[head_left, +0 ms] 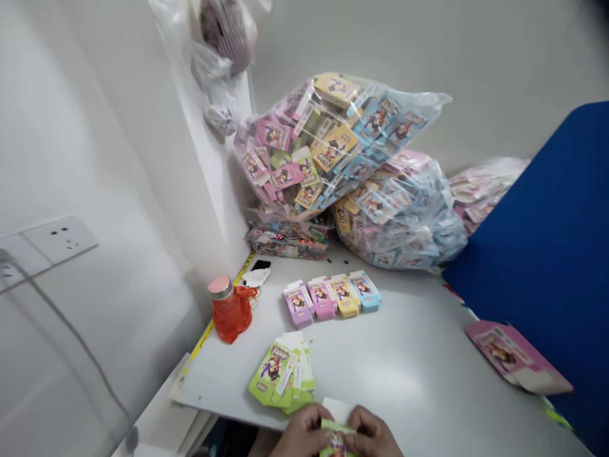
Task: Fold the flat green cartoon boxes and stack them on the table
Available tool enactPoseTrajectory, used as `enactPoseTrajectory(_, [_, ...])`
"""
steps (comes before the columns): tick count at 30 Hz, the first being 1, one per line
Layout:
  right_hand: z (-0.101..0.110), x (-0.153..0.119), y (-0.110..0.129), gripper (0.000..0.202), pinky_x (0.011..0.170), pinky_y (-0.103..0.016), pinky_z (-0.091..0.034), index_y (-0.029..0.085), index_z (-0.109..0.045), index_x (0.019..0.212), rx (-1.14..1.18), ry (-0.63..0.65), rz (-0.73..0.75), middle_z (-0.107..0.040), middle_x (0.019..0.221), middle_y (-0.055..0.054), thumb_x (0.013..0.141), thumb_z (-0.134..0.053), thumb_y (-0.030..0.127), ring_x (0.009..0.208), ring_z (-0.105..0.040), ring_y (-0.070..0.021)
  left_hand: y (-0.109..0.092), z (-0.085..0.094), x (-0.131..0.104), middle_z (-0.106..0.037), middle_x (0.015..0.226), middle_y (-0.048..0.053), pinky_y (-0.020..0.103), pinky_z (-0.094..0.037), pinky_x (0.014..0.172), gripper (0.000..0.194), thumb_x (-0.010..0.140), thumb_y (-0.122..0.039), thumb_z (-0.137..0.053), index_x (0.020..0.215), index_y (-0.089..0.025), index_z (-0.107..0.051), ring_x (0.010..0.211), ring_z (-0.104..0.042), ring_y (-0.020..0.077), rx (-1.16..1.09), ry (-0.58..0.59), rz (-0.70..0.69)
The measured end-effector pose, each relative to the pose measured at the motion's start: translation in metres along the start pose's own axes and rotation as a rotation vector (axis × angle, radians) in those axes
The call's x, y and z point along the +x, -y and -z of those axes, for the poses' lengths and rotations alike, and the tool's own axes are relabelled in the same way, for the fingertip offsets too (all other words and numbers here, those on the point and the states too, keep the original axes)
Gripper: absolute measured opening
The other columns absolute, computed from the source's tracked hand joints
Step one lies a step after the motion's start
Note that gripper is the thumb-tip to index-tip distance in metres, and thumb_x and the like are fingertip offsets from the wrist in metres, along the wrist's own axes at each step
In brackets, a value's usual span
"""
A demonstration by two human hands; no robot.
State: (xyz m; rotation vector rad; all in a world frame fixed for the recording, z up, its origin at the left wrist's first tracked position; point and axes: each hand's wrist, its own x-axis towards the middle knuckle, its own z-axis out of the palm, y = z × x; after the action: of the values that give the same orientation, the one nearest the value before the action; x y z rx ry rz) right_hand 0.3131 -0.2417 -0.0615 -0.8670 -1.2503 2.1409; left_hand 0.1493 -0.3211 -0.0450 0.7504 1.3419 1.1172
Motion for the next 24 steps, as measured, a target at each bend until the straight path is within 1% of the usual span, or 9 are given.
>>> enactPoseTrajectory(4, [-0.003, -0.005, 0.027, 0.038, 0.054, -0.024, -0.037, 0.019, -0.052, 0.059, -0.122, -0.07, 0.023, -0.054, 0.055, 0.003, 0.055, -0.084, 0.041, 0.054, -0.047, -0.0126, -0.016, -0.011, 0.0, -0.053, 0.066, -0.003, 0.025, -0.038, 0.065, 0.034, 0.062, -0.042, -0.078, 0.066, -0.017, -0.055, 0.069, -0.049, 0.0141, 0.032, -0.046, -0.006])
enactPoseTrajectory(6, [-0.005, -0.005, 0.036, 0.043, 0.062, -0.028, -0.047, 0.022, -0.062, 0.087, -0.043, -0.121, 0.039, -0.066, 0.073, 0.001, 0.054, -0.083, 0.04, 0.066, -0.059, -0.0174, -0.023, -0.017, -0.003, -0.056, 0.07, -0.002, 0.026, -0.042, 0.067, 0.032, 0.065, -0.04, -0.079, 0.07, -0.017, -0.057, 0.071, -0.052, 0.0146, -0.024, -0.07, -0.014])
enactPoseTrajectory(7, [-0.005, -0.005, 0.037, 0.053, 0.067, -0.031, -0.05, 0.024, -0.061, 0.103, -0.035, -0.126, 0.021, -0.069, 0.08, 0.0, 0.057, -0.082, 0.041, 0.072, -0.062, -0.0197, -0.026, -0.02, -0.004, -0.06, 0.076, -0.002, 0.027, -0.045, 0.071, 0.032, 0.066, -0.039, -0.079, 0.08, -0.017, -0.061, 0.075, -0.056, 0.0155, -0.085, -0.084, -0.029])
enactPoseTrajectory(9, [-0.003, -0.003, 0.035, 0.06, 0.073, -0.035, -0.052, 0.025, -0.057, 0.114, -0.067, -0.184, 0.05, -0.07, 0.086, -0.002, 0.061, -0.078, 0.044, 0.079, -0.065, -0.0219, -0.028, -0.025, -0.005, -0.067, 0.093, 0.001, 0.03, -0.049, 0.08, 0.054, 0.065, -0.036, -0.082, 0.112, -0.021, -0.059, 0.085, -0.062, 0.0178, -0.246, -0.133, -0.084])
enactPoseTrajectory(11, [0.002, -0.004, 0.03, 0.049, 0.075, -0.036, -0.053, 0.023, -0.06, 0.107, -0.137, -0.276, 0.106, -0.07, 0.084, -0.003, 0.065, -0.074, 0.045, 0.08, -0.065, -0.0221, -0.026, -0.03, -0.005, -0.069, 0.099, 0.004, 0.033, -0.05, 0.084, 0.059, 0.069, -0.039, -0.081, 0.12, -0.02, -0.058, 0.091, -0.065, 0.0204, -0.273, -0.083, -0.056])
enactPoseTrajectory(13, [0.007, -0.008, 0.027, 0.033, 0.077, -0.037, -0.053, 0.022, -0.063, 0.093, -0.249, -0.323, 0.161, -0.07, 0.085, -0.004, 0.07, -0.071, 0.045, 0.082, -0.065, -0.0218, -0.02, -0.033, -0.005, -0.071, 0.1, 0.007, 0.035, -0.051, 0.086, 0.049, 0.073, -0.043, -0.078, 0.112, -0.017, -0.064, 0.093, -0.066, 0.022, -0.242, -0.019, -0.023])
enactPoseTrajectory(17, [0.018, -0.017, 0.035, 0.023, 0.088, -0.038, -0.05, 0.021, -0.068, 0.08, -0.47, -0.189, 0.229, -0.071, 0.1, -0.007, 0.079, -0.067, 0.044, 0.095, -0.064, -0.0224, -0.01, -0.033, -0.002, -0.072, 0.093, 0.005, 0.034, -0.051, 0.083, 0.043, 0.069, -0.045, -0.081, 0.097, -0.016, -0.067, 0.085, -0.066, 0.0195, -0.229, -0.008, 0.012])
enactPoseTrajectory(20, [0.022, -0.017, 0.048, 0.026, 0.075, -0.032, -0.05, 0.02, -0.063, 0.07, -0.442, -0.095, 0.145, -0.069, 0.087, -0.005, 0.079, -0.067, 0.044, 0.08, -0.062, -0.0181, -0.008, -0.034, 0.003, -0.071, 0.086, 0.003, 0.03, -0.05, 0.076, 0.042, 0.066, -0.045, -0.083, 0.093, -0.016, -0.066, 0.078, -0.064, 0.0163, -0.213, 0.015, 0.038])
enactPoseTrajectory(24, [0.021, -0.012, 0.057, 0.025, 0.071, -0.03, -0.049, 0.021, -0.068, 0.085, -0.471, -0.009, 0.082, -0.069, 0.083, -0.003, 0.077, -0.066, 0.044, 0.075, -0.061, -0.0167, -0.011, -0.038, 0.004, -0.069, 0.087, 0.002, 0.029, -0.048, 0.076, 0.044, 0.069, -0.048, -0.08, 0.094, -0.016, -0.065, 0.079, -0.063, 0.0157, -0.187, 0.022, 0.054])
